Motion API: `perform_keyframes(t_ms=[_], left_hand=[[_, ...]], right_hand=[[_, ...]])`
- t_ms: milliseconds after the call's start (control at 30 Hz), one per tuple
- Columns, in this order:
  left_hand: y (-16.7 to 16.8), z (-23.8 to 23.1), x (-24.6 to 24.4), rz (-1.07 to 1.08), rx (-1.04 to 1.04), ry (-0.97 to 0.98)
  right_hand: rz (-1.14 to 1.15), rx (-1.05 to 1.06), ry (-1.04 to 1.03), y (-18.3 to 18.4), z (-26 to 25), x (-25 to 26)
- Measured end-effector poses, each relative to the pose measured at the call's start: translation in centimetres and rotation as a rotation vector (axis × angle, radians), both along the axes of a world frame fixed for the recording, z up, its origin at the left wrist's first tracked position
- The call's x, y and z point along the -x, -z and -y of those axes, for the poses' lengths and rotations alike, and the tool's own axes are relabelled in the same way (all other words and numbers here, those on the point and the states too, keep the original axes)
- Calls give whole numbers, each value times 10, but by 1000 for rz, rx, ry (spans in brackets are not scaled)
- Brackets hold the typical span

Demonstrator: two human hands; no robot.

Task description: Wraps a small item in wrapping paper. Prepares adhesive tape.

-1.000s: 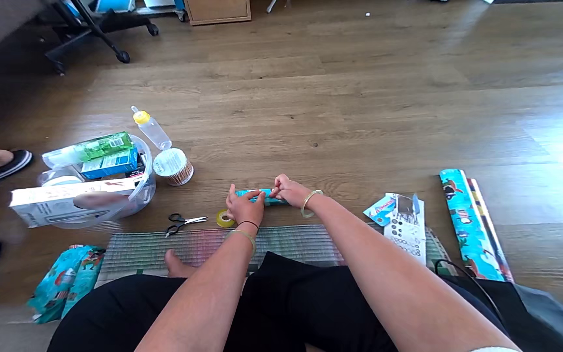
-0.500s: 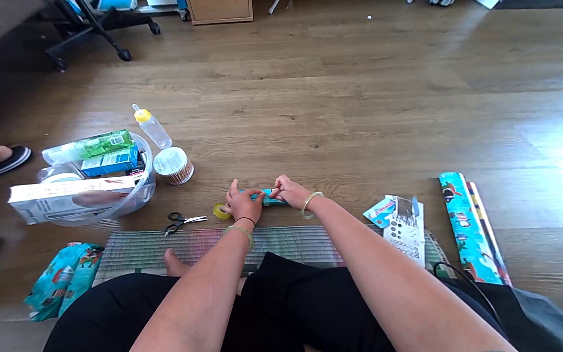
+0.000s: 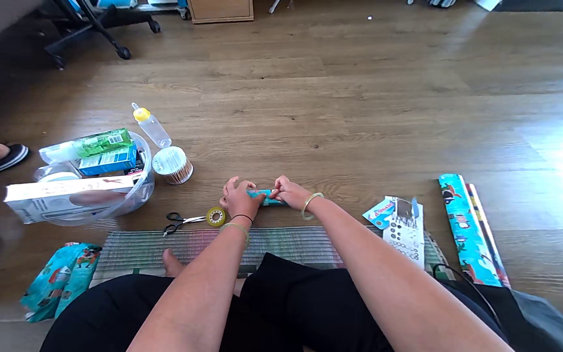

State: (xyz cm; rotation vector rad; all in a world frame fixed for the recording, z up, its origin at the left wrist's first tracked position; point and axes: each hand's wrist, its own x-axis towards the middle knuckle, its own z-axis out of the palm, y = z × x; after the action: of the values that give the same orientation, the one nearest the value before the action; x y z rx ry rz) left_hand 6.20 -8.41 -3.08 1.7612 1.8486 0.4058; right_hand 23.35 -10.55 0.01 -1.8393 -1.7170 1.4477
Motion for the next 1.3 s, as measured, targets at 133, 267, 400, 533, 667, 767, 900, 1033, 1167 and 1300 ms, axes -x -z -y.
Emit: perform_keyframes(t_ms=[133, 267, 400, 533, 667, 767, 900, 1033, 1167, 1300], left_hand=[[1, -6, 1, 11, 26, -46], [2, -10, 2, 29, 89, -17], [2, -12, 2, 34, 100, 27], [4, -16, 4, -13, 91, 48], [3, -19, 3, 8, 66, 57], [7, -20, 4, 11, 61, 57], [9, -21, 3, 9, 56, 65], [11, -23, 2, -20, 46, 90], [10, -24, 2, -73, 40, 143], [5, -27, 1, -61, 42, 70]], right_hand=[[14, -29, -49, 1, 0, 0], [116, -109, -198, 4, 4, 0], [243, -188, -326, 6, 16, 7], [451, -244, -409, 17, 30, 21], [613, -374, -507, 32, 43, 26], [661, -537, -554, 51, 49, 20], [719, -559, -603, 59, 51, 17], [811, -458, -682, 61, 51, 18], [880, -397, -699, 60, 52, 23], [859, -386, -682, 60, 51, 23]])
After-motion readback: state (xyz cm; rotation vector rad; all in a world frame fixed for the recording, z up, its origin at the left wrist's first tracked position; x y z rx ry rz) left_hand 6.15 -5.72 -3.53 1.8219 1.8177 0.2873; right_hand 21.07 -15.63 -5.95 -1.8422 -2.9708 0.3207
